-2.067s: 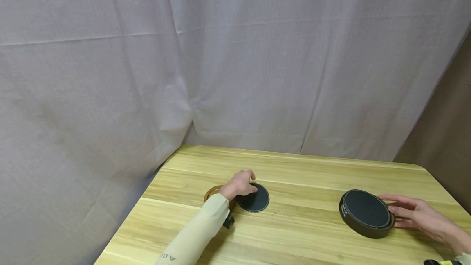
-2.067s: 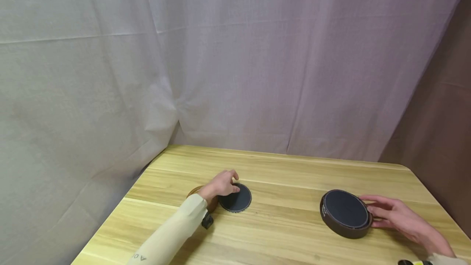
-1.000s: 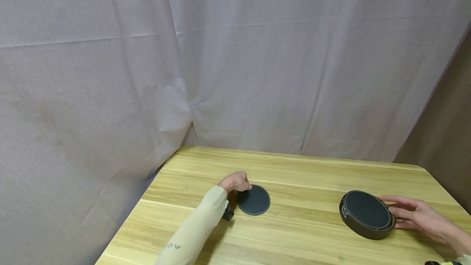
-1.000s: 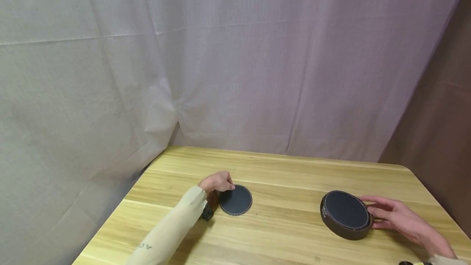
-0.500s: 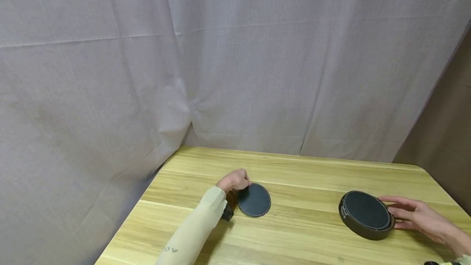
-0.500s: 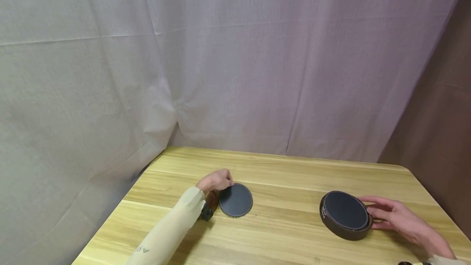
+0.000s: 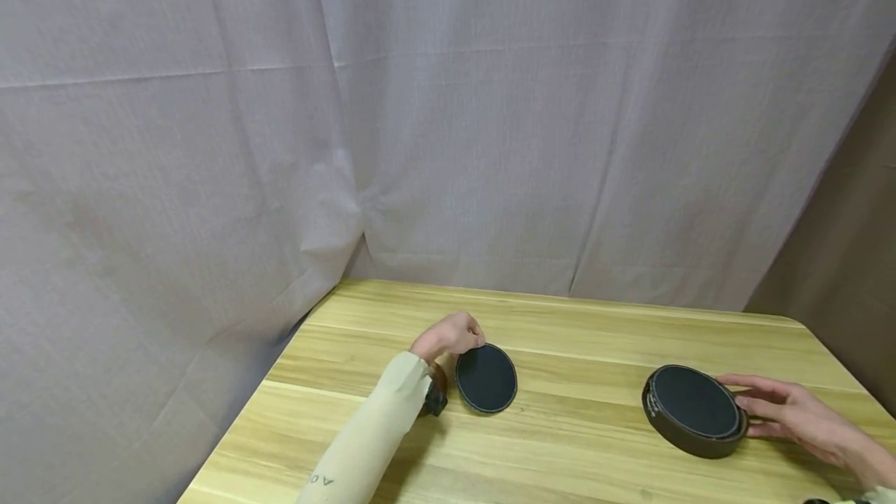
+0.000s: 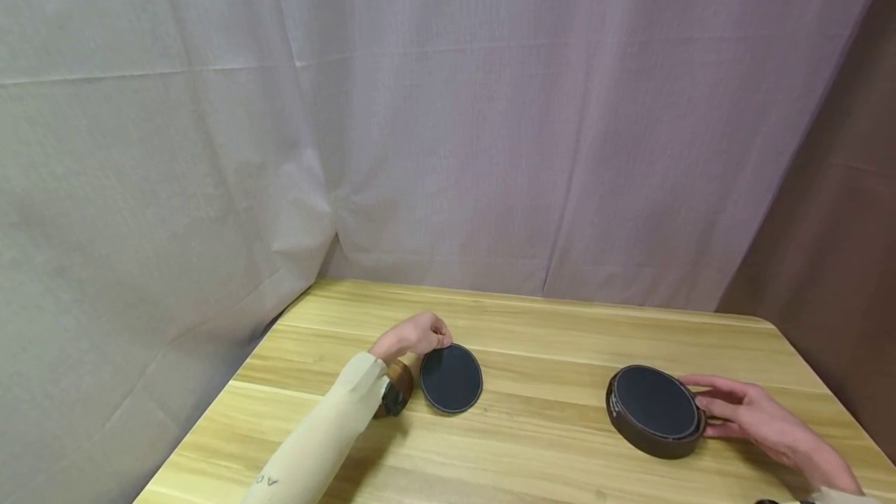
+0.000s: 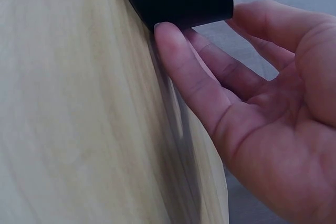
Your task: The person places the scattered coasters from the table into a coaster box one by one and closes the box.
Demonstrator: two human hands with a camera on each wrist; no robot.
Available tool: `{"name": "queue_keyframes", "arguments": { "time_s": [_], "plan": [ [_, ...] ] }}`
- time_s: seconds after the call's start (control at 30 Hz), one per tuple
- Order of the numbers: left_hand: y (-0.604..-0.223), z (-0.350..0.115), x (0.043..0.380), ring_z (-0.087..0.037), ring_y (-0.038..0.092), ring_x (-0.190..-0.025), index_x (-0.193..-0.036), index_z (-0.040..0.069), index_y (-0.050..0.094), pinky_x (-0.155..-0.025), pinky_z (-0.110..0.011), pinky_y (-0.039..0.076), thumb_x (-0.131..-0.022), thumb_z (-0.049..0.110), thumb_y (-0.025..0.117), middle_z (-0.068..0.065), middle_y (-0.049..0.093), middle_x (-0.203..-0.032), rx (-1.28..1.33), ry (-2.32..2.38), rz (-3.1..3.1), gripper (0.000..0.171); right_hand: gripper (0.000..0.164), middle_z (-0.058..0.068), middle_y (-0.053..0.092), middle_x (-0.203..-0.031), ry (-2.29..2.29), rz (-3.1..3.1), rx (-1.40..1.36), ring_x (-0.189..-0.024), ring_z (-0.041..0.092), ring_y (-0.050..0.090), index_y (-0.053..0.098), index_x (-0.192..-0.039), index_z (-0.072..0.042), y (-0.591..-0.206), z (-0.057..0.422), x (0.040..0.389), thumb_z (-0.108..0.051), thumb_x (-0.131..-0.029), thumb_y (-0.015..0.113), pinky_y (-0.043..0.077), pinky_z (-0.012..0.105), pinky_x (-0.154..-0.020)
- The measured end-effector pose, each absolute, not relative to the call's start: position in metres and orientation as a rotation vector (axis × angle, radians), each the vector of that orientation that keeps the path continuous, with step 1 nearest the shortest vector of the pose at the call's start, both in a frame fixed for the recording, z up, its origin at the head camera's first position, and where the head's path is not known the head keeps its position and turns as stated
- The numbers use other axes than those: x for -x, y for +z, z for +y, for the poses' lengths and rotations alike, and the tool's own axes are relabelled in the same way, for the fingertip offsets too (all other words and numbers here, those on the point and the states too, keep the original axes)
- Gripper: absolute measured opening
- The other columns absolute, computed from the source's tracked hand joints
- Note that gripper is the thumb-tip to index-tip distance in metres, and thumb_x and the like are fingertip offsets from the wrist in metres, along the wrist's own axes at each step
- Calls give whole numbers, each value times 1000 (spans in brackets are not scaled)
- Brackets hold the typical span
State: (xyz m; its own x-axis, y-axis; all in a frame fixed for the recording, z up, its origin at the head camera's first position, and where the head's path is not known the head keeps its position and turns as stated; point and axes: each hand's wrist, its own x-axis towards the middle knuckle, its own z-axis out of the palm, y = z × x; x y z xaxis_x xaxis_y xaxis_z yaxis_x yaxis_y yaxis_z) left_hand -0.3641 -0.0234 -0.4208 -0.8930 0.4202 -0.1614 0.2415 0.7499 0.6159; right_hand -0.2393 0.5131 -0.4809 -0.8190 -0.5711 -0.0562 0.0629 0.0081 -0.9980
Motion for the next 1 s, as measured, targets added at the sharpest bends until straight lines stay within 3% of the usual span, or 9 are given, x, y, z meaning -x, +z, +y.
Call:
{"name": "queue_keyframes", "arguments": {
  "time_s": [0.33,0.6,0.83,1.0],
  "plan": [
    [-419,-16,363,-9,44,-55,-79,7,67,-50,-20,36,-99,12,57,3,50,-66,-590,1040,2539,23,49,-14,64,-129,-1840,1854,499,-112,12,66,51,-142,-28,-480,514,239,-1,-106,32,56,34,-90],
    [-417,-10,365,-12,47,-57,-91,6,67,-54,-26,40,-101,15,54,2,56,-72,-598,1174,2448,19,47,-15,64,-129,-1829,1897,485,-112,11,66,52,-142,-28,-478,509,242,-2,-106,34,56,34,-89],
    [-418,4,361,-11,47,-59,-96,6,66,-54,-24,42,-101,15,54,0,57,-78,-547,1315,2437,16,48,-13,64,-129,-1840,1868,507,-112,12,66,53,-141,-27,-477,507,243,-1,-106,34,56,34,-90],
    [-417,15,359,-10,54,-69,-99,4,65,-67,-34,56,-101,15,55,-2,59,-85,-503,1438,2400,15,48,-12,65,-129,-1847,1859,512,-112,13,66,52,-142,-26,-477,507,244,-1,-106,33,56,34,-90]
  ]
}}
